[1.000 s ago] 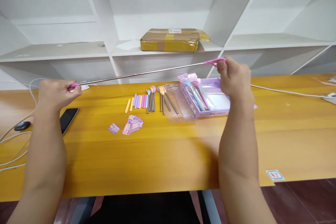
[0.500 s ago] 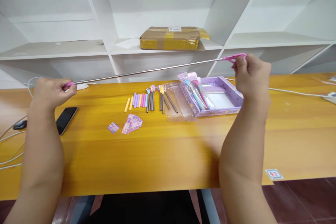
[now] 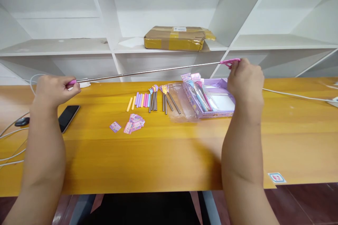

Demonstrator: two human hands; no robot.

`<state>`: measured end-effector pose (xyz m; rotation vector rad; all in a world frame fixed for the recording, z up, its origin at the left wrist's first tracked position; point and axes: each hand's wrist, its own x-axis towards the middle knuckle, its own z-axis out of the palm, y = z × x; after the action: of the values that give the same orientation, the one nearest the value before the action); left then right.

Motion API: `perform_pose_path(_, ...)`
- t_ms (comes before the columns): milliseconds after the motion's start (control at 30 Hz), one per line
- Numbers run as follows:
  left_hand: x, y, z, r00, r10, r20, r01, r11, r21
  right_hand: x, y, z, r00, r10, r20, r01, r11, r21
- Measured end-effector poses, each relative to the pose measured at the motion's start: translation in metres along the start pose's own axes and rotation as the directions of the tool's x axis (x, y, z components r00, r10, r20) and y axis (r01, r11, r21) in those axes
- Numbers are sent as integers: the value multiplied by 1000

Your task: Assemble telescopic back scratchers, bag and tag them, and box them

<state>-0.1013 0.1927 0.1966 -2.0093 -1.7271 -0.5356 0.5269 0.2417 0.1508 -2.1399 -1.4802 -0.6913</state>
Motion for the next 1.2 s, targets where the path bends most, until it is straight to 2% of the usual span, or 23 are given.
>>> perform_pose_path(100, -1, -2, -1, 1000, -9, 0, 9, 1000, 4, -2, -13, -8, 987, 129, 95, -129, 992, -2)
perform_pose_path(133, -2, -3, -1, 1000, -10, 4, 10, 1000, 0, -4, -16, -11, 985, 133, 107, -135, 991, 10)
perform_pose_path(233, -1, -1, -2, 999, -33, 21, 34, 999, -7, -10, -27, -21, 985, 120, 122, -125, 992, 31)
perform_pose_path(333, 2, 11, 1, 997, -32, 72, 32, 999, -7, -18, -43, -29, 987, 48, 151, -54, 998, 33)
perform_pose_path(400, 4, 27, 7, 994, -1, 108, 1, 1000, 3, -26, -61, -32, 983, -29, 182, 24, 999, 26)
perform_pose_path(500, 3, 62, 25, 986, 37, 164, -45, 998, 48, -48, -105, -31, 954, -186, 236, 180, 983, 49)
perform_pose_path(633, -9, 111, 51, 960, 187, 207, -204, 977, 68, -101, -172, -36, 878, -368, 307, 343, 930, 134)
perform_pose_path(733, -21, 130, 63, 938, 299, 174, -313, 948, 58, -137, -202, -52, 809, -470, 352, 426, 882, 199)
perform_pose_path(800, -26, 134, 64, 928, 349, 130, -359, 931, 64, -147, -205, -64, 797, -497, 344, 451, 868, 208)
perform_pose_path(900, -29, 135, 59, 921, 380, 82, -385, 922, 51, -145, -193, -77, 782, -534, 321, 494, 846, 202)
perform_pose_path(1033, -31, 135, 46, 928, 355, 109, -358, 934, 2, -133, -178, -80, 765, -570, 299, 529, 822, 213)
perform_pose_path(1200, -29, 132, 34, 931, 326, 165, -339, 940, 51, -129, -181, -75, 749, -606, 267, 550, 794, 259)
